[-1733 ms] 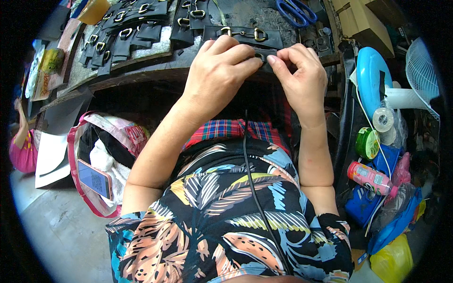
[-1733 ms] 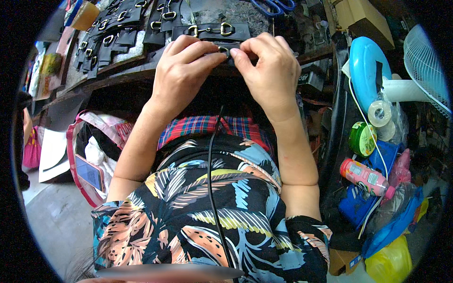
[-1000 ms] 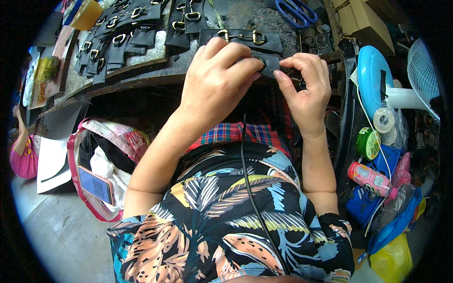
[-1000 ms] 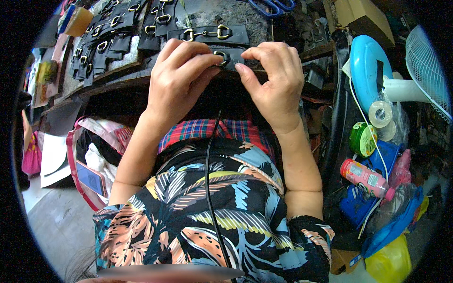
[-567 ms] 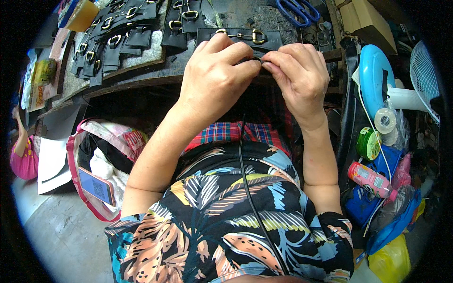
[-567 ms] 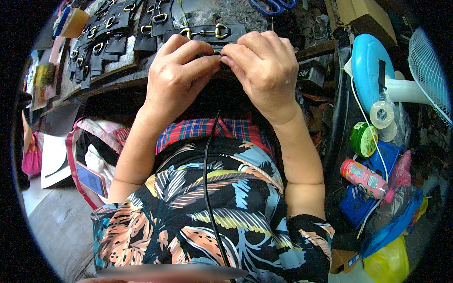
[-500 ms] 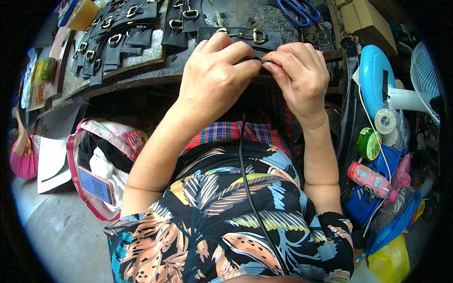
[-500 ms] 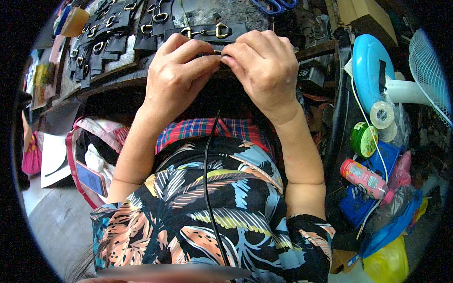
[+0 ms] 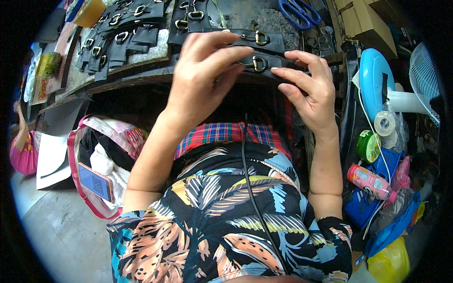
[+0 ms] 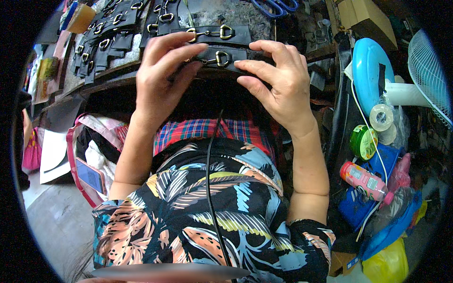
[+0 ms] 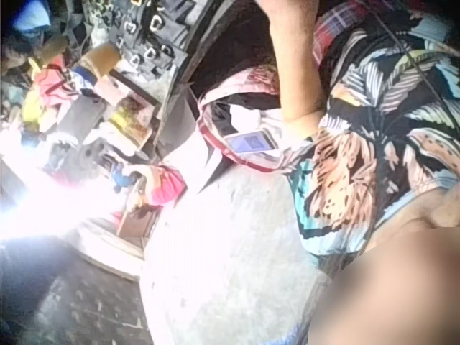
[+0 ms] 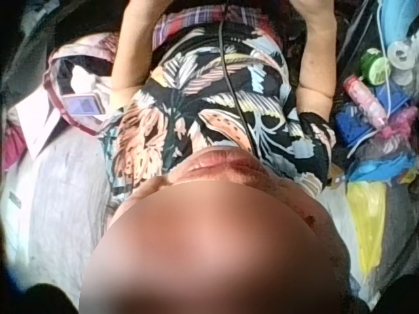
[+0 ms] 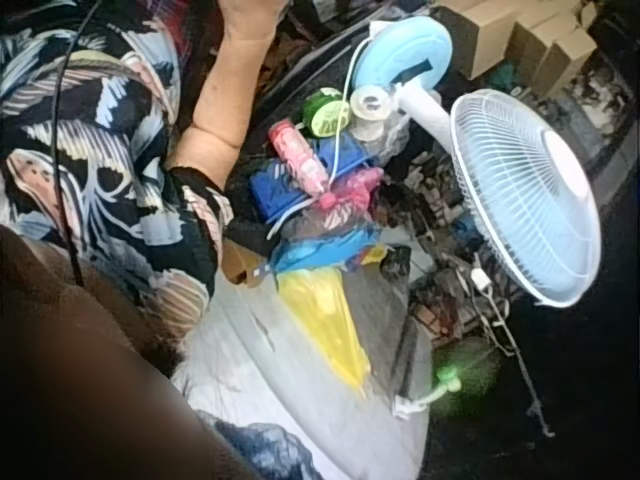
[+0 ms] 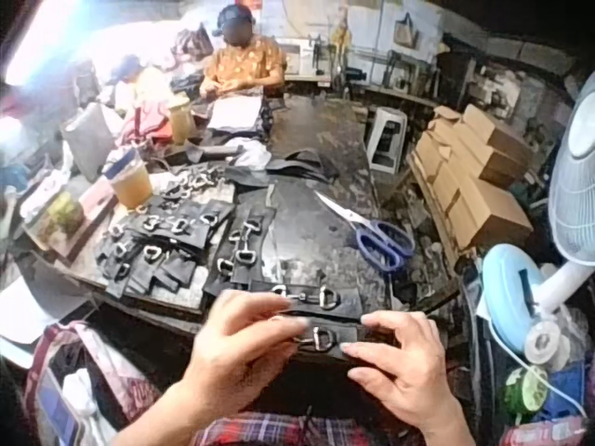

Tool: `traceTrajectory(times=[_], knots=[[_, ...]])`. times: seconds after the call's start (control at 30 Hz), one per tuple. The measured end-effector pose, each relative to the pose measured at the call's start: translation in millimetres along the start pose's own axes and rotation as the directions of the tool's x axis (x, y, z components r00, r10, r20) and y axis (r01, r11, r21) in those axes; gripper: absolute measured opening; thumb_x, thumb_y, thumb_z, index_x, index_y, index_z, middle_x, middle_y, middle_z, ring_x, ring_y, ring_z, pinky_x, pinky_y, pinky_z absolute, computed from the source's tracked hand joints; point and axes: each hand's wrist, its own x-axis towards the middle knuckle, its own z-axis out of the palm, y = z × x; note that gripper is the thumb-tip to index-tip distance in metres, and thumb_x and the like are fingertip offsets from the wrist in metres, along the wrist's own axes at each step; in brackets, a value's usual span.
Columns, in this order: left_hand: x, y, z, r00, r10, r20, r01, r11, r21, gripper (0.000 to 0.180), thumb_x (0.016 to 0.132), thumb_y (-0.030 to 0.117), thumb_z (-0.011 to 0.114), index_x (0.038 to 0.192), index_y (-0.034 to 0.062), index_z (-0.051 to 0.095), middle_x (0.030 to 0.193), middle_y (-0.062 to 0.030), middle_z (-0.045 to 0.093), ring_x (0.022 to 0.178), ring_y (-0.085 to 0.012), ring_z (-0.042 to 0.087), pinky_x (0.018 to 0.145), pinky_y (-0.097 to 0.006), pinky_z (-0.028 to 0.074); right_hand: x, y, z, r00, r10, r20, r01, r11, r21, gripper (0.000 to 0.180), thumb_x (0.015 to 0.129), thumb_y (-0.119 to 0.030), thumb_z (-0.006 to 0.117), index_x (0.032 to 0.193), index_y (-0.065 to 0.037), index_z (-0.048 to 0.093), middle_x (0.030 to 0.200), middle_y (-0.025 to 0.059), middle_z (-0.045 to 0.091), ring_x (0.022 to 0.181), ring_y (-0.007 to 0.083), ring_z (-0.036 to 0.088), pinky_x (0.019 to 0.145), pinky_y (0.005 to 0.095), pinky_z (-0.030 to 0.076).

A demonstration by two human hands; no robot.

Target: The person assembles black leather straps with brass D-rings and buckles. They fold the strap ends, use blue-handled scissors to trim excess material, and attach metal hardware by hand, then place the finished straps on the worktable.

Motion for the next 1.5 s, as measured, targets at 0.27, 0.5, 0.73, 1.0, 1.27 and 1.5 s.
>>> traceTrajectory(times=[0.27, 0.5, 0.73, 1.0, 1.27, 1.5], knots=[[-8.9, -7.2, -22.0, 0.988, -0.082, 0.133, 0.033, 0.943, 0.332, 0.031, 0.08, 0.021, 0.085, 0.108, 0.0099, 0.077, 0.104, -0.005, 0.068, 0.097, -0.0277, 0.059, 0.084, -0.039, 0.053, 12.4, -8.1, 24.0, 0.985, 0.094, -0.147, -0.109, 0.989, -0.1, 0.026, 0.082, -0.029, 0.084, 0.1, -0.011, 0.079, 0.101, 0.0035, 0.065, 0.094, 0.0253, 0.061, 0.083, 0.0392, 0.049], [-2.8, -1.6, -24.8, 0.978, -0.146, 0.147, 0.098, 0.951, 0.292, 0.033, 0.079, 0.017, 0.085, 0.11, 0.0108, 0.076, 0.108, -0.0077, 0.068, 0.1, -0.0307, 0.06, 0.087, -0.041, 0.051, 18.2, -1.3, 24.0, 0.972, 0.111, -0.207, -0.141, 0.98, -0.137, 0.018, 0.079, -0.018, 0.085, 0.095, -0.013, 0.079, 0.097, 0.0032, 0.066, 0.091, 0.0255, 0.062, 0.081, 0.0389, 0.049], [3.1, -2.2, -8.6, 0.987, -0.102, 0.128, 0.073, 0.974, 0.213, 0.028, 0.079, 0.016, 0.084, 0.105, 0.0091, 0.075, 0.101, -0.0064, 0.068, 0.094, -0.03, 0.06, 0.082, -0.04, 0.052, 20.9, -12.7, 28.0, 0.992, 0.056, -0.115, -0.069, 0.991, -0.116, 0.026, 0.076, -0.025, 0.086, 0.099, -0.014, 0.078, 0.099, 0.0011, 0.063, 0.092, 0.024, 0.06, 0.085, 0.0398, 0.046], [1.1, -5.5, -8.8, 0.984, -0.123, 0.126, 0.091, 0.969, 0.229, 0.034, 0.08, 0.014, 0.083, 0.111, 0.0088, 0.072, 0.1, -0.0073, 0.066, 0.092, -0.0305, 0.059, 0.082, -0.04, 0.052, 23.7, -20.0, 40.2, 0.969, 0.16, -0.191, -0.188, 0.973, -0.137, 0.031, 0.07, -0.026, 0.09, 0.092, -0.014, 0.073, 0.1, 0.001, 0.06, 0.095, 0.0247, 0.058, 0.085, 0.0404, 0.043], [-4.4, -5.6, -22.5, 0.988, -0.103, 0.116, 0.077, 0.975, 0.21, 0.036, 0.078, 0.006, 0.08, 0.114, 0.0094, 0.074, 0.107, -0.0069, 0.068, 0.095, -0.0288, 0.061, 0.083, -0.039, 0.054, 17.2, -5.7, 25.3, 0.958, 0.186, -0.217, -0.197, 0.98, -0.03, 0.031, 0.075, -0.03, 0.089, 0.09, -0.01, 0.071, 0.101, 0.0053, 0.064, 0.097, 0.0278, 0.061, 0.084, 0.042, 0.048], [-4.7, -3.2, -27.3, 0.989, -0.013, 0.146, -0.038, 0.938, 0.345, 0.024, 0.073, 0.003, 0.079, 0.096, 0.0086, 0.078, 0.098, -0.0044, 0.07, 0.089, -0.0251, 0.062, 0.077, -0.035, 0.055, 7.0, -9.4, 17.6, 0.949, 0.235, -0.209, -0.262, 0.959, -0.112, 0.025, 0.078, -0.028, 0.088, 0.085, -0.01, 0.073, 0.098, 0.0033, 0.065, 0.092, 0.0262, 0.061, 0.081, 0.0407, 0.047]])
